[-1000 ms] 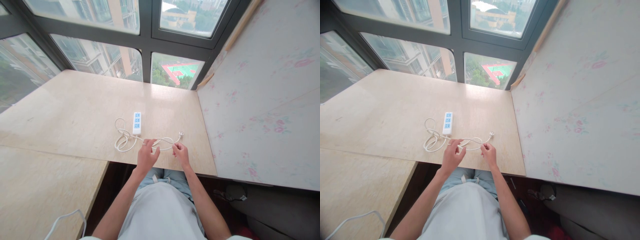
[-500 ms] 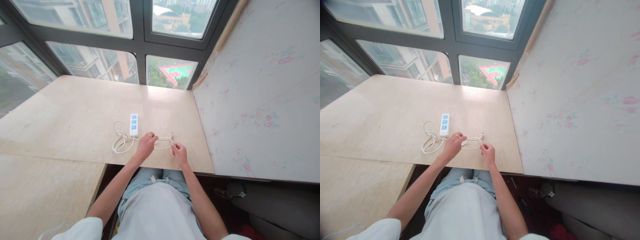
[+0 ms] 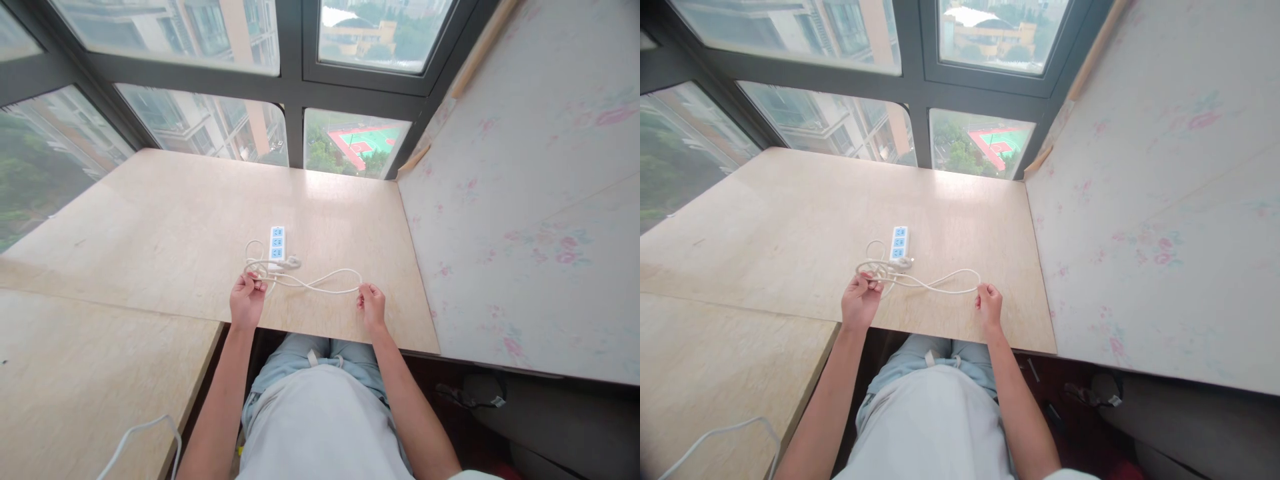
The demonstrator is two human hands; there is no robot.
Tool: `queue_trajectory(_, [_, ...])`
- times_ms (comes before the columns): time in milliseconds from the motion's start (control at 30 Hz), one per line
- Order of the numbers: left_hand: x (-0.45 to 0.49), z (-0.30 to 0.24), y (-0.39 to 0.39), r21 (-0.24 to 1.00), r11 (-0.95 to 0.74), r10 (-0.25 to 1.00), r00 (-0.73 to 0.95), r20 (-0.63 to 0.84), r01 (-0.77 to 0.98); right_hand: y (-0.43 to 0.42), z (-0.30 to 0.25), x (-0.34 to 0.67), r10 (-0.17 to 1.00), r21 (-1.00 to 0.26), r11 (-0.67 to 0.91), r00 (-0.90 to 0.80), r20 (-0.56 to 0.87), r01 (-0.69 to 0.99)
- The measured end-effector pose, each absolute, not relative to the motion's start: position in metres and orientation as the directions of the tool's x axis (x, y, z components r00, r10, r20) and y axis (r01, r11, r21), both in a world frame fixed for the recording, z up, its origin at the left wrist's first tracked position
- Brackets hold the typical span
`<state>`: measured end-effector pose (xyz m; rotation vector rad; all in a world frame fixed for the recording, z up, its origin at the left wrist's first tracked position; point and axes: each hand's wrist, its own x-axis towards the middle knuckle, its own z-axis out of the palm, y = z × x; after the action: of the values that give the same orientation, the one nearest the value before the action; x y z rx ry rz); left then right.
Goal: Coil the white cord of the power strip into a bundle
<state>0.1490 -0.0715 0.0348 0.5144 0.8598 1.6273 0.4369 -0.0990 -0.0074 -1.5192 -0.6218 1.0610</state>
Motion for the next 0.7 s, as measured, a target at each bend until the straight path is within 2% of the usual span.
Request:
queue_trajectory(100, [0.147, 0.048, -0.072, 0.745, -0.064, 0.967, -0.225, -0.117, -0.665, -0.097, -0.004, 0.442, 0.840, -0.954, -0.237, 0.453, -0.297, -0.185])
queue_trajectory(267, [0.165, 0.076, -0.069, 0.817, -0.026, 0.992, -0.115, -0.050, -0.576, -0.095, -0.001, 0.446, 0.852, -0.933, -0.301, 0.383, -0.357, -0.200])
queue_trajectory(400, [0.184, 0.087, -0.064, 0.877, -0.039, 0.993, -0.115, -0.019, -0.480, -0.100, 0.000, 0.448, 0.854, -0.908, -0.372, 0.314, -0.416, -0.192])
queue_trajectory(600, [0.206, 0.084, -0.058, 0.990, -0.080, 0.995, -0.074, 0.072, -0.113, -0.111, -0.001, 0.450, 0.854, -0.901, -0.417, 0.286, -0.434, -0.122])
queue_trajectory(700, [0.222, 0.087, -0.058, 0.992, -0.122, 0.992, -0.014, 0.122, 0.036, -0.115, -0.004, 0.450, 0.860, -0.910, -0.409, 0.365, -0.357, 0.072])
